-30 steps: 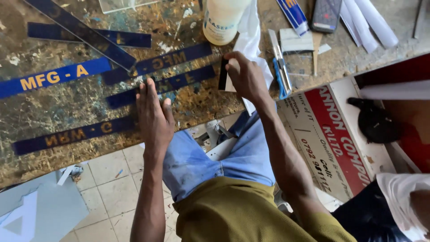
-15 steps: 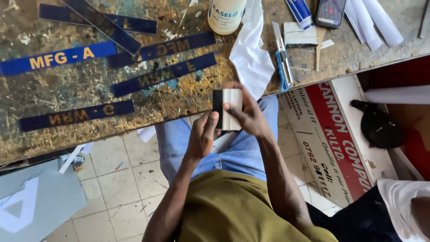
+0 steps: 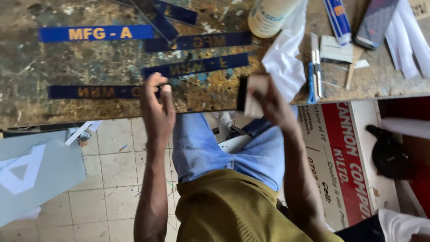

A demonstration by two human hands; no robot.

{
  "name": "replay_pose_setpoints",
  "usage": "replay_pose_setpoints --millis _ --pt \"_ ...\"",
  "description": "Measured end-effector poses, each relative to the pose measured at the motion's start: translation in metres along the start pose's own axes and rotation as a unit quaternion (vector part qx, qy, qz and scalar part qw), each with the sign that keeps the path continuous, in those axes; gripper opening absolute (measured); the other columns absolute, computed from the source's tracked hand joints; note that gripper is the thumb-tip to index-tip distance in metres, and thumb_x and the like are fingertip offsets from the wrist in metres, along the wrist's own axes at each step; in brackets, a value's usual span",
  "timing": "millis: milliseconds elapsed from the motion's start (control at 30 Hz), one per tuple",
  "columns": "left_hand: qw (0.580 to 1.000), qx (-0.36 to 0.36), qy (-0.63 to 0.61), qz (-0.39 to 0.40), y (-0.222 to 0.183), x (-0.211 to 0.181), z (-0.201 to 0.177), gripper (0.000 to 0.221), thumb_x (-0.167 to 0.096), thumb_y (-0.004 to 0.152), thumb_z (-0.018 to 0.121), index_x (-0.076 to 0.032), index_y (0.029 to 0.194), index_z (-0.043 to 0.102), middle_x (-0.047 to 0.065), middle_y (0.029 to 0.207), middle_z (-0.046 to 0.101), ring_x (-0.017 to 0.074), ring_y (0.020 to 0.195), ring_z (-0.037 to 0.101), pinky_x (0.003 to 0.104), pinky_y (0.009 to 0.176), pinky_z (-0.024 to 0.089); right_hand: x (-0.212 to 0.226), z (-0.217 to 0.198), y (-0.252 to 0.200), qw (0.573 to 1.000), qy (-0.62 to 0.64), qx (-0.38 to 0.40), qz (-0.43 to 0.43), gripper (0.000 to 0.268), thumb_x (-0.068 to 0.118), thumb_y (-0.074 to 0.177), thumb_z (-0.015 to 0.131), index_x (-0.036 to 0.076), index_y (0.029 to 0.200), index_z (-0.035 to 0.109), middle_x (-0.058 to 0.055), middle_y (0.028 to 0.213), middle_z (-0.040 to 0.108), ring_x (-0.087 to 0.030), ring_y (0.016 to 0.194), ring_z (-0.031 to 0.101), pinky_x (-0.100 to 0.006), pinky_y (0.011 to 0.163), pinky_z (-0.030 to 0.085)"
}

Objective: Cleaning blue acrylic strips using a cloth and a squeegee on a workbench in a sign shop.

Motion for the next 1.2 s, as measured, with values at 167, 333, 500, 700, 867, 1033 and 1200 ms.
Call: replay_pose_setpoints --millis 167,333,500,700,867,1033,1200 --pt "0.996 0.045 0.068 -0.023 0.000 0.030 -0.019 0.043 -0.011 0.128 0.046 0.002 0.168 0.038 0.025 0.154 0.059 0.0471 0.147 0.056 0.065 0.125 0.049 -0.017 -0.002 0.081 0.996 -0.078 -0.028 -0.029 0.046 0.045 0.120 0.064 0.014 0.150 0.049 -0.025 0.122 0.067 -0.040 0.106 0.065 -0.052 0.088 0.048" --pt "0.995 0.047 0.084 -0.020 0.002 0.056 -0.012 0.045 -0.025 0.131 0.042 -0.008 0.172 0.036 0.018 0.163 0.058 0.0407 0.153 0.056 0.062 0.128 0.054 -0.038 0.010 0.117 0.991 -0.128 0.000 -0.026 0.037 0.036 0.118 0.063 0.012 0.140 0.046 -0.016 0.111 0.056 -0.029 0.087 0.052 -0.044 0.069 0.043" --pt "0.995 0.017 0.092 -0.040 0.000 0.063 -0.012 0.040 -0.022 0.129 0.047 -0.005 0.165 0.047 0.021 0.164 0.056 0.0438 0.153 0.055 0.063 0.127 0.053 -0.038 0.010 0.120 0.989 -0.149 0.001 -0.021 0.033 0.026 0.120 0.066 0.011 0.139 0.044 -0.023 0.121 0.062 -0.034 0.094 0.060 -0.046 0.068 0.050" --pt "0.992 0.010 0.100 -0.071 -0.005 0.075 -0.009 0.042 -0.028 0.129 0.047 -0.007 0.165 0.049 0.021 0.166 0.053 0.0453 0.158 0.049 0.067 0.135 0.048 -0.033 -0.002 0.107 0.989 -0.145 -0.006 0.004 0.031 0.025 0.117 0.064 0.013 0.138 0.044 -0.019 0.122 0.059 -0.031 0.090 0.056 -0.045 0.066 0.046" --pt "0.996 0.015 0.074 -0.037 0.008 0.061 -0.009 0.039 -0.019 0.127 0.050 -0.004 0.163 0.049 0.021 0.159 0.061 0.0412 0.145 0.063 0.059 0.119 0.058 -0.031 -0.008 0.100 0.990 -0.140 -0.010 -0.030 0.030 0.023 0.116 0.064 0.011 0.138 0.047 -0.021 0.135 0.058 -0.035 0.108 0.057 -0.047 0.077 0.049" --pt "0.994 0.052 0.057 -0.073 0.003 0.062 0.001 0.046 -0.025 0.128 0.047 -0.008 0.170 0.043 0.022 0.172 0.049 0.0448 0.164 0.044 0.067 0.136 0.046 -0.037 -0.012 0.095 0.990 -0.136 -0.019 -0.008 0.029 0.026 0.117 0.064 0.013 0.138 0.048 -0.018 0.131 0.058 -0.031 0.102 0.057 -0.044 0.072 0.047" --pt "0.993 0.055 0.086 -0.053 -0.001 0.063 0.002 0.046 -0.016 0.128 0.049 -0.008 0.172 0.040 0.021 0.173 0.048 0.0434 0.163 0.045 0.064 0.136 0.045 -0.043 -0.012 0.102 0.992 -0.123 -0.015 0.009 0.043 0.045 0.117 0.066 0.012 0.138 0.048 -0.013 0.111 0.061 -0.026 0.090 0.061 -0.039 0.066 0.048"
Point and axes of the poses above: each hand's wrist, its own y-axis towards the middle knuckle, its own z-axis out of the palm, x = y × z, the point moved 7 cm from there along y, towards the middle knuckle
